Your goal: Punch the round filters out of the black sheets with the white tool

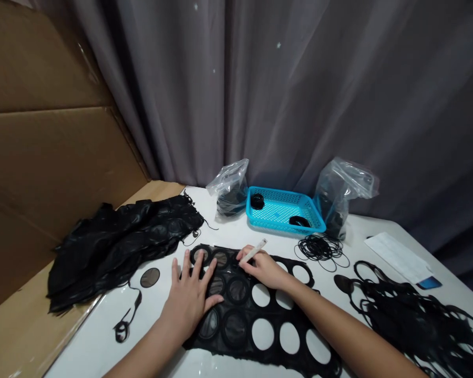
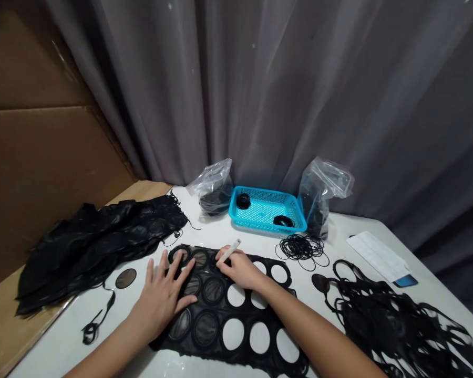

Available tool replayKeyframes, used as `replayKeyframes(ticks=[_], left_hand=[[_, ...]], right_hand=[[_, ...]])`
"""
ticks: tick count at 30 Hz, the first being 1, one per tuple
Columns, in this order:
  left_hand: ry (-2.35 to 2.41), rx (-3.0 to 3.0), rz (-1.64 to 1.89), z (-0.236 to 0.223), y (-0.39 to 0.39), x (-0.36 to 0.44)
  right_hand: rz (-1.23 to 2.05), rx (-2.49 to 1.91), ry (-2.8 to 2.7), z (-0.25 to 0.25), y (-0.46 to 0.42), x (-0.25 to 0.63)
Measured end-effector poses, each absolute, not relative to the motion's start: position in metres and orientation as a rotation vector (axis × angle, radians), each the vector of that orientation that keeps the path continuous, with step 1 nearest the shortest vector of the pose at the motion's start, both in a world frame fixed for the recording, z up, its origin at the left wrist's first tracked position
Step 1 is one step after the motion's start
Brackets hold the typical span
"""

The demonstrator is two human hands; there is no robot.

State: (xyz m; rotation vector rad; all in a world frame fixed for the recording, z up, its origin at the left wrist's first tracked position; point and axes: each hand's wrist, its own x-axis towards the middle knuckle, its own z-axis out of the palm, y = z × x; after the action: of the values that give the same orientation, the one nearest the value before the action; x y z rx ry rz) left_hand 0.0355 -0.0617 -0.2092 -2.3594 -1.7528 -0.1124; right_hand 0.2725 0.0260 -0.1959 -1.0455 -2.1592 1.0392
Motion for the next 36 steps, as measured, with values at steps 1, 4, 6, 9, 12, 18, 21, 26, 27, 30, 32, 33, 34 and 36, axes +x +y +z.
replayKeyframes(ticks=[1,4,6,9,12,18,21,26,27,30,32,33,34,36], left_hand=[[-1.693,-2.401,-0.135,-0.207,-0.061,0.04],[-1.481,-2.595,-0.228,-0.205,-0.061,0.05],[-1.404,-2.678,-0.284,-0.207,-0.062,0.053],[-1.416,-2.715,-0.302,-0.211,-0.063,0.053],[-1.449,-2.73,-0.304,-0.213,-0.064,0.051],[-1.439,-2.732,-0.348,-0.214,-0.064,0.049],[-1.459,-2.721,-0.34,-0.215,-0.064,0.049],[-1.502,-2.703,-0.298,-0.215,-0.065,0.05],[-1.507,-2.701,-0.296,-0.215,-0.065,0.05],[-1.525,-2.69,-0.314,-0.215,-0.067,0.051],[-1.527,-2.687,-0.343,-0.214,-0.068,0.052],[-1.526,-2.684,-0.359,-0.213,-0.069,0.052],[-1.528,-2.68,-0.374,-0.213,-0.069,0.051],[-1.556,-2.66,-0.401,-0.213,-0.068,0.045]], right_hand=[[1.053,-1.051,-2.154,-0.196,0.027,0.272],[1.065,-1.053,-2.156,-0.197,0.027,0.271],[1.077,-1.055,-2.158,-0.197,0.028,0.271],[1.106,-1.058,-2.154,-0.196,0.027,0.271],[1.123,-1.058,-2.155,-0.195,0.027,0.271],[1.039,-1.04,-2.213,-0.195,0.028,0.272],[0.941,-1.014,-2.266,-0.195,0.021,0.269],[0.58,-0.967,-2.457,-0.212,0.002,0.259],[0.525,-0.989,-2.461,-0.216,0.004,0.26],[0.429,-1.19,-2.27,-0.222,0.026,0.275],[0.417,-1.305,-2.051,-0.216,0.047,0.29],[0.433,-1.319,-1.971,-0.212,0.057,0.295],[0.462,-1.307,-1.926,-0.206,0.064,0.297],[0.548,-1.229,-1.934,-0.196,0.069,0.291]])
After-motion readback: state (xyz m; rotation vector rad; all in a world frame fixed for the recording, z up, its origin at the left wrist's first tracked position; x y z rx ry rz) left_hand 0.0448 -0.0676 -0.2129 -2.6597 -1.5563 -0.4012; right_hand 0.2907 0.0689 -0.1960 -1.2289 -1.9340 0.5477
